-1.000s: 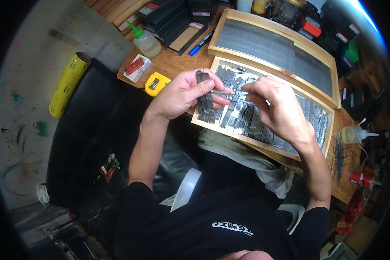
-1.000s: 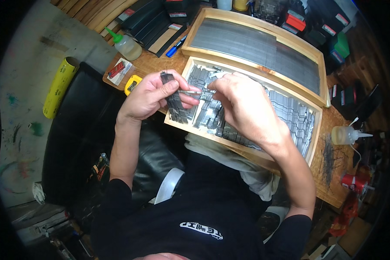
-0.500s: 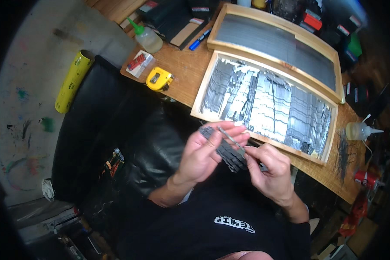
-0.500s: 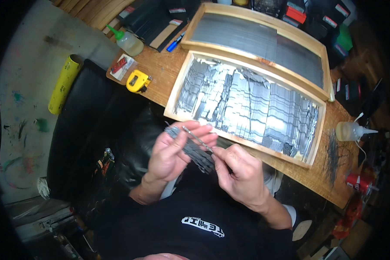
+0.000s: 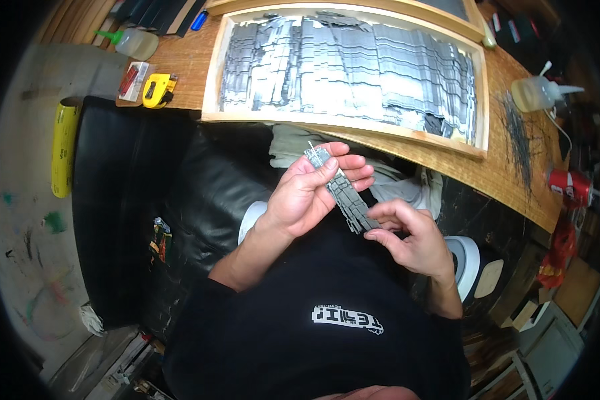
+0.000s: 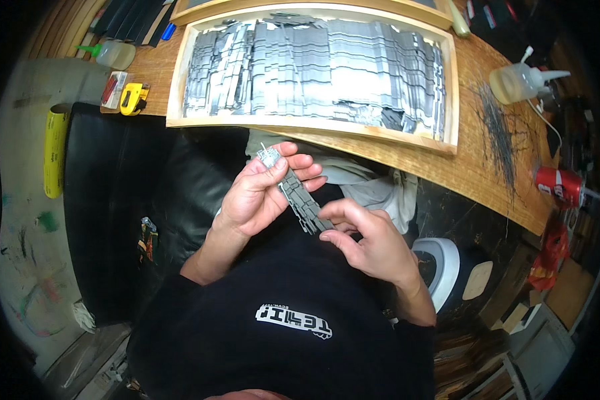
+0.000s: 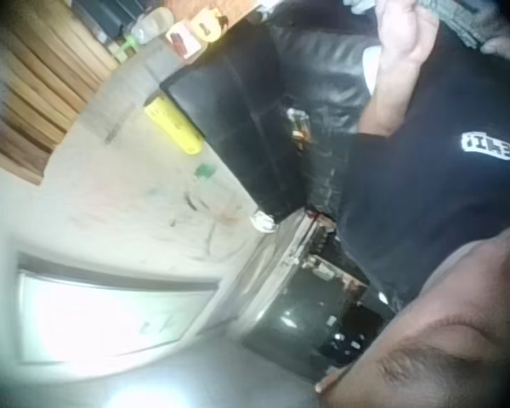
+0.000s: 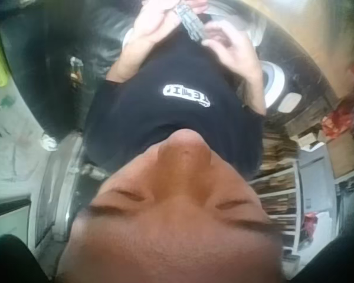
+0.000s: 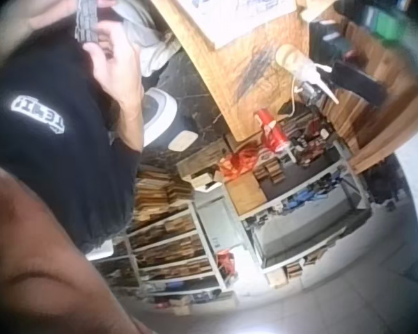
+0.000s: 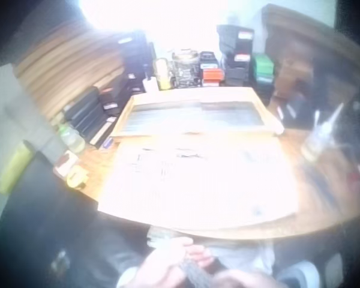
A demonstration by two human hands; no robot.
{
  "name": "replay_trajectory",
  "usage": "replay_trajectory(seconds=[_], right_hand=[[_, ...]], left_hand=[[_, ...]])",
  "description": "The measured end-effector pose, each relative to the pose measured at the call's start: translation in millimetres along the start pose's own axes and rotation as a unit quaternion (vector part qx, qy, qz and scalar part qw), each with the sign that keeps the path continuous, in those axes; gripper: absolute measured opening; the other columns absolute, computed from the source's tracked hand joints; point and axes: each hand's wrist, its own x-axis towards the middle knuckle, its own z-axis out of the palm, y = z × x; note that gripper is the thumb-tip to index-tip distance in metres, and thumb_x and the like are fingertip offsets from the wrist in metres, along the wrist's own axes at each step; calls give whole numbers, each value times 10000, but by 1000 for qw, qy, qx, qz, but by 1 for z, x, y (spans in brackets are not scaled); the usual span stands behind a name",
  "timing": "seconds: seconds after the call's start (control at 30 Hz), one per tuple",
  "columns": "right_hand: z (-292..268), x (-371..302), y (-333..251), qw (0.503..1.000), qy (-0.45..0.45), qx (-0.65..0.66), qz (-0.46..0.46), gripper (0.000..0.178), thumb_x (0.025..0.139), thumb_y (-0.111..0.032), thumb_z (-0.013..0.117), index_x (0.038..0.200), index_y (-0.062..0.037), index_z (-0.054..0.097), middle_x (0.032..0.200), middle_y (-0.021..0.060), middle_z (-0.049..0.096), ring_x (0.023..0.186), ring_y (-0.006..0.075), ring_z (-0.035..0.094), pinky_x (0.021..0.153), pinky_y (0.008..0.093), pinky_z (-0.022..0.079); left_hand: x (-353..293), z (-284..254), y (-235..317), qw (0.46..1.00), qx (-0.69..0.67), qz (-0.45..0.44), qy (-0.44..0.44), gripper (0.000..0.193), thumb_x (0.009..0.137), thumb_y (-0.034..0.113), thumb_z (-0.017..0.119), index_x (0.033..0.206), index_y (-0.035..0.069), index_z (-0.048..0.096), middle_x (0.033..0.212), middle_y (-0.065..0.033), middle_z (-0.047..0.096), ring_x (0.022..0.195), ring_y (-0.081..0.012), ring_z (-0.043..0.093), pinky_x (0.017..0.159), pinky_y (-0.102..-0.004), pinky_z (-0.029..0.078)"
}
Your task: The person assembles small gray metal strips by hand, folding and interlocking them into a larger grid-like structure within a wooden frame. They repeatedly pick up individual strips, align them, and press them into place, occasionally wiping the surface with a cloth.
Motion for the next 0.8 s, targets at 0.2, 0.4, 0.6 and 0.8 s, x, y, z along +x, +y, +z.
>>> replay_trajectory(seconds=[0.2, 0.4, 0.6, 0.8], right_hand=[[-13, -12, 28, 995, -40, -24, -92, 190, 852, -10, 840, 1034, 17, 795, 925, 131, 798, 824, 239, 793, 721, 297, 609], [-12, -18, 38, 988, 25, -104, -116, 186, 846, 22, 819, 1031, 14, 803, 925, 147, 792, 811, 253, 784, 702, 306, 603], [-7, -15, 37, 984, 45, -116, -125, 197, 856, 39, 799, 1051, 11, 791, 912, 139, 773, 763, 257, 759, 682, 322, 584], [-14, -14, 38, 986, 34, -106, -122, 188, 855, 35, 807, 1041, 14, 789, 898, 138, 774, 762, 256, 758, 685, 319, 581]], left_hand=[[10, 0, -15, 996, -15, -70, -44, 301, 1108, 106, 534, 1399, 33, 554, 1343, -213, 681, 1309, -401, 639, 1154, -634, 484], [14, 13, -12, 992, 82, -93, -1, 350, 1120, 156, 521, 1428, -10, 517, 1347, -285, 653, 1293, -439, 640, 1113, -640, 516], [16, 9, -13, 993, 85, -76, 21, 367, 1117, 165, 525, 1430, -25, 511, 1334, -297, 657, 1286, -447, 644, 1106, -639, 522], [15, 9, -3, 990, 96, -101, 17, 393, 1116, 168, 537, 1443, -46, 493, 1360, -305, 639, 1287, -438, 646, 1085, -540, 557]])
